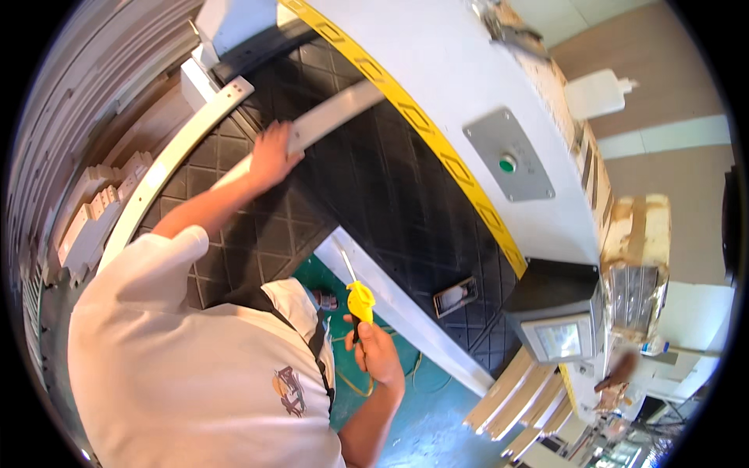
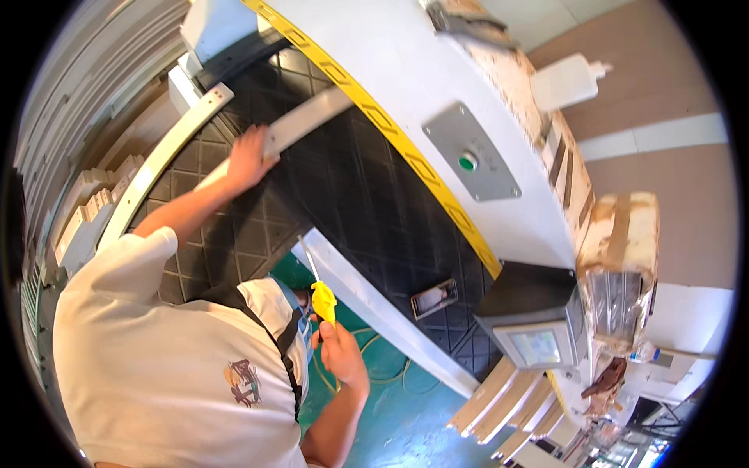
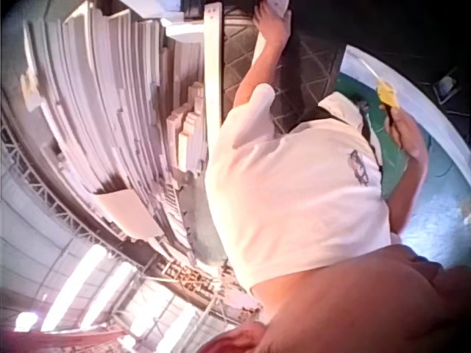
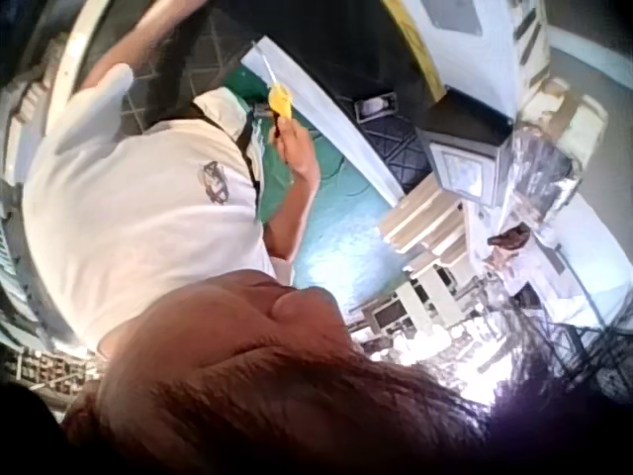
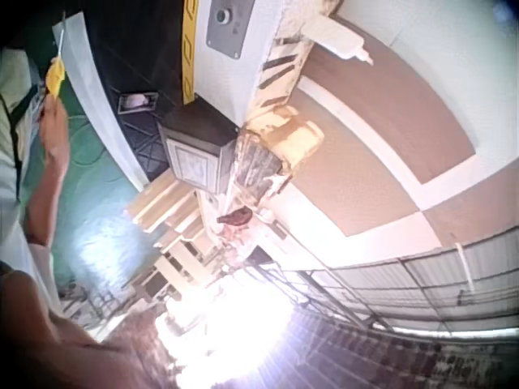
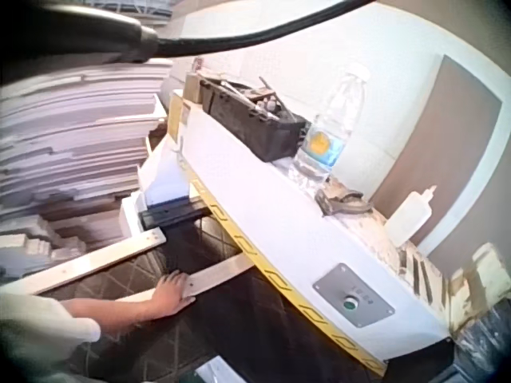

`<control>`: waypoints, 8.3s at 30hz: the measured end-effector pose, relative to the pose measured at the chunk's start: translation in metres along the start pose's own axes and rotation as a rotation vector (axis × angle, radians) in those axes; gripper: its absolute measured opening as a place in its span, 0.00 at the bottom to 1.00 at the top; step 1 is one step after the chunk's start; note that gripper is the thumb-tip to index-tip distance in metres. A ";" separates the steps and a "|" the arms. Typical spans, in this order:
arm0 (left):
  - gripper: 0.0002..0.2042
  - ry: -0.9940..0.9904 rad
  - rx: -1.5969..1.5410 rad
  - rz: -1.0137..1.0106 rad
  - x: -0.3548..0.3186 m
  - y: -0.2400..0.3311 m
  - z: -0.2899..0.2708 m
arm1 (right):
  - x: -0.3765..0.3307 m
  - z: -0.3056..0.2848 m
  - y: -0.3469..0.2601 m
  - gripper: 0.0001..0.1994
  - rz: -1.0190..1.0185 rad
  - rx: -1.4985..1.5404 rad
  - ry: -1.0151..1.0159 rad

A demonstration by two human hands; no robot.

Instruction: The person picks up wood pieces, places them on a machine surface, and uses an air nozzle to blow dust off the surfaces and edges.

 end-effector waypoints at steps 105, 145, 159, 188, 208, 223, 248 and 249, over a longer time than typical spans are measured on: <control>0.19 -0.085 -1.015 0.068 -0.082 0.176 -0.280 | -0.055 0.031 0.300 0.18 -0.091 1.036 0.446; 0.12 -0.615 -1.467 -0.586 0.119 0.139 0.155 | -0.042 0.032 0.248 0.14 0.065 0.962 0.730; 0.36 -0.104 0.004 0.455 0.061 0.199 0.116 | -0.050 0.025 0.200 0.21 0.268 0.463 0.609; 0.29 -0.282 -0.043 0.525 0.249 0.165 0.154 | -0.074 0.066 0.224 0.21 0.348 0.265 0.750; 0.28 -0.231 -0.004 0.536 0.238 0.188 0.154 | -0.065 0.053 0.197 0.21 0.335 0.167 0.787; 0.27 -0.309 0.099 0.527 0.239 0.176 0.170 | -0.064 0.042 0.181 0.19 0.260 0.158 0.796; 0.12 0.083 -0.278 0.692 0.123 0.226 0.008 | -0.106 0.117 0.313 0.25 0.306 0.048 0.638; 0.08 0.013 -0.430 0.683 0.112 0.243 -0.008 | -0.100 0.133 0.358 0.24 0.287 -0.040 0.643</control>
Point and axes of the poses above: each hand's wrist, its own x-axis towards the middle knuckle, its own z-axis out of the palm, y = z × x, the point moved 7 cm from there along x, towards the middle knuckle, and after that the axes turned 4 degrees about -y, right-handed, at the moved point
